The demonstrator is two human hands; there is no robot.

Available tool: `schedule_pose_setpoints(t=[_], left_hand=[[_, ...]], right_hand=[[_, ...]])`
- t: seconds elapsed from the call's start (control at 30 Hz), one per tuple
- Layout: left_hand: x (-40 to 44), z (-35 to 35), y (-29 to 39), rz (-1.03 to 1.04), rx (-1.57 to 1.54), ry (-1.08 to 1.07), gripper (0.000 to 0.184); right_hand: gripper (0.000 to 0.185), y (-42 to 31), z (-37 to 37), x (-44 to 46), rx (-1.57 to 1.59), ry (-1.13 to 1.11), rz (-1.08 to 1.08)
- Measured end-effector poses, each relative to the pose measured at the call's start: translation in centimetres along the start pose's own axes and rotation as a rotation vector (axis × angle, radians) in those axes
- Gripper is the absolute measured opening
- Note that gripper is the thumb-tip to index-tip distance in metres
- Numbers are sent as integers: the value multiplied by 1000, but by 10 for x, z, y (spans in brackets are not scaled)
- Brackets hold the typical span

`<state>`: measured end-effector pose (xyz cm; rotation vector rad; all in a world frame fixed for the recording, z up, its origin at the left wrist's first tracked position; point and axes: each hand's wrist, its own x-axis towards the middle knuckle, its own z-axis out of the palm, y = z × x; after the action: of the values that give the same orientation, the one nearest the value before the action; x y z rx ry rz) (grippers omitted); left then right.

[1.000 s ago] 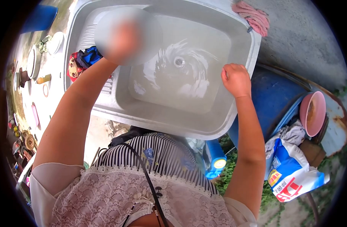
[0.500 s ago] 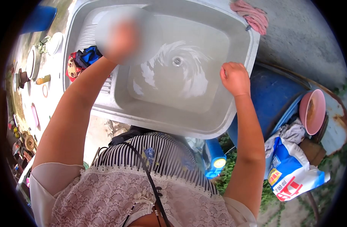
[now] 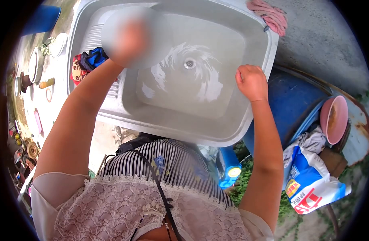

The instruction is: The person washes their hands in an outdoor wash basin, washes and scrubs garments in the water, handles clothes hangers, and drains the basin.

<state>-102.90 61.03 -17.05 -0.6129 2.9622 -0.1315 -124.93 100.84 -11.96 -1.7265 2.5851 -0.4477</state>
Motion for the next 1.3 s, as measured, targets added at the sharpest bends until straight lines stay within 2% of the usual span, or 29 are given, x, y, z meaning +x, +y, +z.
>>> schedule_pose_setpoints(t=[0.73, 0.83, 1.3], left_hand=[[0, -1, 1, -7, 2, -7, 25], [1, -2, 1, -7, 6, -12, 25], [0, -5, 4, -22, 13, -38, 23]], right_hand=[[7, -1, 0, 1, 5, -1, 2], [4, -1, -3, 1, -3, -71, 26], [7, -2, -2, 1, 2, -18, -2]])
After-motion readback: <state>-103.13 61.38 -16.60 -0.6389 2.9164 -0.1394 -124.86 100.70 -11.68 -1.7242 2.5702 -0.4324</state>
